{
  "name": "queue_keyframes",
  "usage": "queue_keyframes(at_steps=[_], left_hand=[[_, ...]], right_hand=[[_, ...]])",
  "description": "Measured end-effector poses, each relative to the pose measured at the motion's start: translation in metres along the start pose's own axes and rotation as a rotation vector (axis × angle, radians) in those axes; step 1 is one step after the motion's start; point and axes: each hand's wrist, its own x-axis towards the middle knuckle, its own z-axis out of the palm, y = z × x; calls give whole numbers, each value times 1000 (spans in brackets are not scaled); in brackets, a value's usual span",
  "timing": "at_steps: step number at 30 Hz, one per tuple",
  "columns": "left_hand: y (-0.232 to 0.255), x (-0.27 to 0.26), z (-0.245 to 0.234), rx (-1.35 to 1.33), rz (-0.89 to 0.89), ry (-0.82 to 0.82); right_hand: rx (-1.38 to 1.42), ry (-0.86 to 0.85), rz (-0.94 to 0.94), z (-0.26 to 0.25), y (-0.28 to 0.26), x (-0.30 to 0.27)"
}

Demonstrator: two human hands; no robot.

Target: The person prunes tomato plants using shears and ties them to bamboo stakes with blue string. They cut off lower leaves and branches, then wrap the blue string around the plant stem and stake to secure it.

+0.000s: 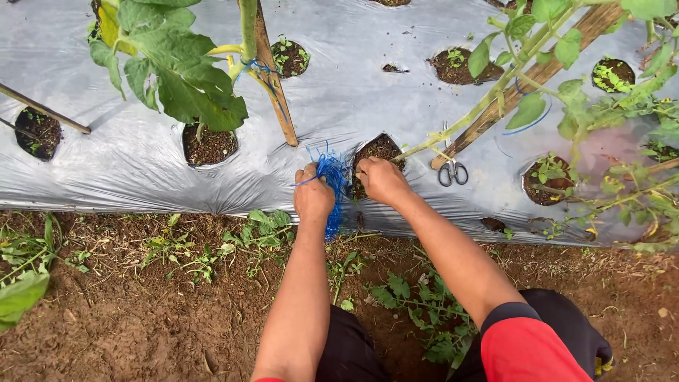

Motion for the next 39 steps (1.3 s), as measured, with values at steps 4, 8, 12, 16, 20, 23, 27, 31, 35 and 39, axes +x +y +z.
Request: queue_keyframes(at_steps=[4,8,12,16,20,23,27,31,35,39], left_hand=[[-2,-1,3,-11,31,22],[-2,-1,3,-4,37,25],[-3,-2,3,7,32,16],[-5,1,10,28,42,11],[-7,-2,13,39,40,2],[-4,-1,13,43,62,-5],[-2,-1,15,56,73,-12],[1,-1,22,80,83,-10],[14,-8,14,71,70,-20],[8,-7,12,85,51,-14]], right_hand=[[81,-79,39,3,-9,-18],[125,0,92,50,23,-16],[205,74,188,31,31,-26],[151,-69,169,14,6,-36],[33,108,0,67,38,-34],[239,223,-54,62,45,-46],[375,296,-89,29,64,-81],[213,651,10,27,81,-78],[28,499,372,26,78,-55],[-40,483,422,40,92,-38]])
